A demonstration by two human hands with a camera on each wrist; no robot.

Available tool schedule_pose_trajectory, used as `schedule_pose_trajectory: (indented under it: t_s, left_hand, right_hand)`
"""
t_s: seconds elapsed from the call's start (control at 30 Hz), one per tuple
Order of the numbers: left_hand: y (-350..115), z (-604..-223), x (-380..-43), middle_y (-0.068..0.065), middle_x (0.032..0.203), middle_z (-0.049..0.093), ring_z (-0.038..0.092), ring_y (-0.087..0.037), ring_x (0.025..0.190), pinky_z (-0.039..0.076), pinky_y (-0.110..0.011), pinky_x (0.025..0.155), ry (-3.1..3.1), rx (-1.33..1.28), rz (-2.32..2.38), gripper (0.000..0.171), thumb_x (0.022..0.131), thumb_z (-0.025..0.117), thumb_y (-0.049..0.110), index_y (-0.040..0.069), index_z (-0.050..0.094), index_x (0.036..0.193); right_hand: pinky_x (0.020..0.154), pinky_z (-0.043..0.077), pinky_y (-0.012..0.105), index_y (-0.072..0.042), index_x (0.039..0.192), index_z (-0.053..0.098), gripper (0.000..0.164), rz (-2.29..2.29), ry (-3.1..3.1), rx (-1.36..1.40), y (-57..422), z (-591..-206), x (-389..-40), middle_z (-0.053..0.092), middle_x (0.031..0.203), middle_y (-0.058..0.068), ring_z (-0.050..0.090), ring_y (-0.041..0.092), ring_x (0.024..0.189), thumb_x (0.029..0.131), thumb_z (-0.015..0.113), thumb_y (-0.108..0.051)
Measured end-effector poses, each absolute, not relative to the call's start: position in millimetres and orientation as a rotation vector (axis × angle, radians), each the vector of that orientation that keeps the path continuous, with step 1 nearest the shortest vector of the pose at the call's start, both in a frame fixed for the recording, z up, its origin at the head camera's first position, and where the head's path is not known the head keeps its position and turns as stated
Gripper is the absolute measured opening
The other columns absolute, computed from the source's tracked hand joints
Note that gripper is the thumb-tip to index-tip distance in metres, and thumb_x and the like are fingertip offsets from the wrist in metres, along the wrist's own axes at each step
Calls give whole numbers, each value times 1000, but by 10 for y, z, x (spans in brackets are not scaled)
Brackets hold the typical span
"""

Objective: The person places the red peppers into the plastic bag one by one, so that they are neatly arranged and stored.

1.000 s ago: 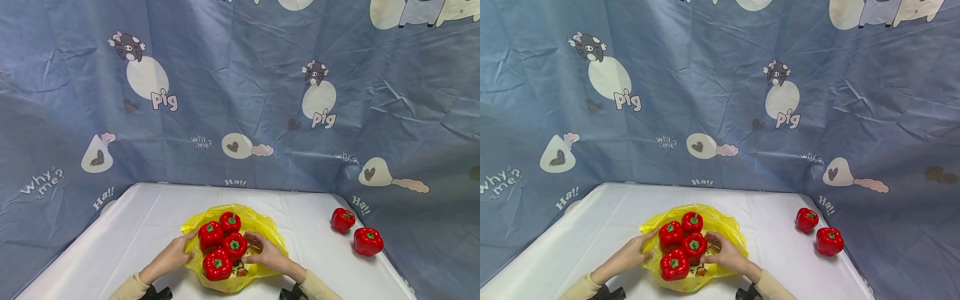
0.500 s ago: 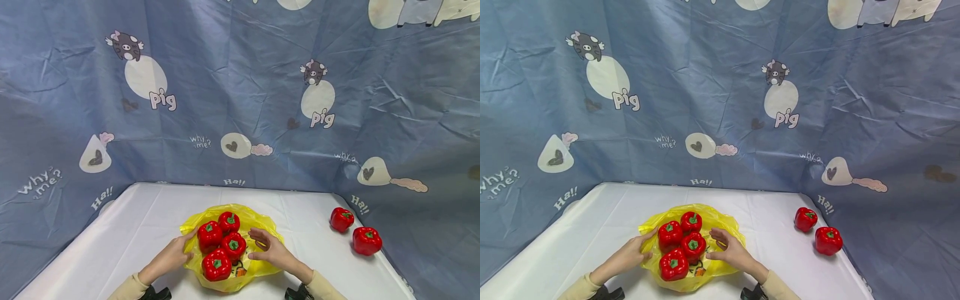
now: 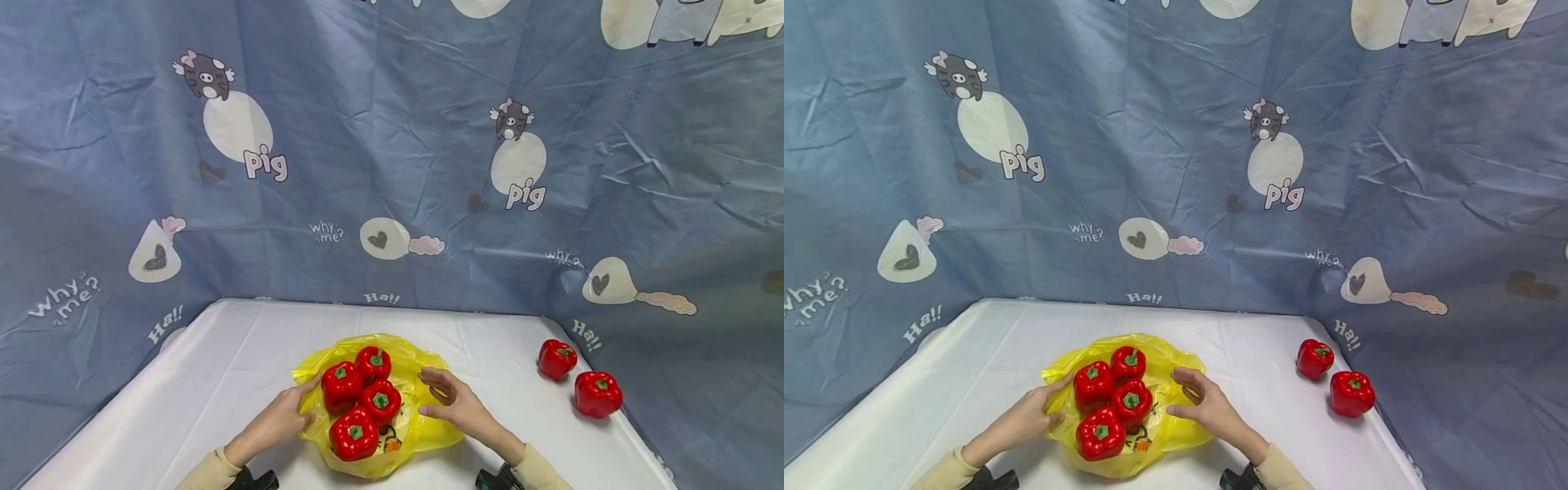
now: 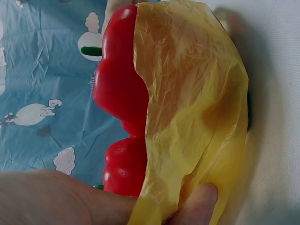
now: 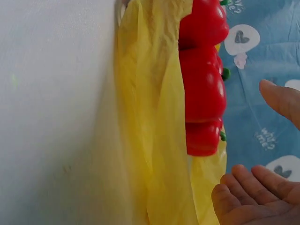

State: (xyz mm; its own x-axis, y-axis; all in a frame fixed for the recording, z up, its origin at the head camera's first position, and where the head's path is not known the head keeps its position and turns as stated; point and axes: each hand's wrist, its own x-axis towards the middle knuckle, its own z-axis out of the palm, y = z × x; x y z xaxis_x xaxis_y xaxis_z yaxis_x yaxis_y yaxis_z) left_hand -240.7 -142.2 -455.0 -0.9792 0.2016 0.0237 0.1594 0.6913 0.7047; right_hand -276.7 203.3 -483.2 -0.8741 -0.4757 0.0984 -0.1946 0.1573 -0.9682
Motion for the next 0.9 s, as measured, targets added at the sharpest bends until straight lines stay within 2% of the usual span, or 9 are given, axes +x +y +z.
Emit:
schedule_pose_trajectory:
  t_s: [0.23, 0.5, 0.6, 0.77, 0.9]
  left_hand:
    - [-1422, -4559, -2423, -31, 145, 40, 41, -19, 62, 39, -26, 59, 2809, 285, 1210, 70, 78, 66, -6, -3, 42, 143]
    - [-1420, -4569, -2433, -32, 145, 40, 41, -19, 63, 40, -27, 65, 2816, 303, 1197, 70, 77, 67, -6, -3, 42, 143]
    - [-1419, -4572, -2430, -32, 144, 41, 48, -21, 71, 42, -30, 70, 2828, 301, 1172, 71, 77, 68, -6, -3, 43, 143]
    - [-1425, -4583, -2420, -32, 144, 40, 49, -22, 70, 43, -30, 67, 2816, 287, 1184, 71, 77, 67, -6, -2, 42, 143]
    - [-1426, -4588, -2426, -32, 144, 40, 44, -19, 63, 42, -28, 61, 2807, 279, 1202, 71, 78, 67, -6, -1, 41, 144]
  right_hand:
    - [111, 34, 34, 0, 145, 36, 70, -1824, 2255, -637, 2165, -4739, -2784, 40, 148, 22, 37, 35, 139, 85, 71, -9]
    - [108, 37, 33, -6, 143, 41, 67, -1840, 2365, -555, 2361, -4695, -2801, 44, 146, 18, 40, 34, 137, 84, 73, -12]
    - [108, 37, 34, -9, 141, 43, 66, -1858, 2393, -523, 2441, -4701, -2810, 46, 145, 17, 41, 34, 137, 83, 74, -12]
    - [107, 37, 35, -10, 140, 45, 67, -1890, 2438, -476, 2583, -4693, -2813, 49, 144, 16, 42, 33, 136, 80, 77, -14]
    - [107, 38, 34, -10, 141, 44, 68, -1908, 2459, -477, 2690, -4661, -2817, 48, 144, 16, 42, 33, 136, 80, 76, -15]
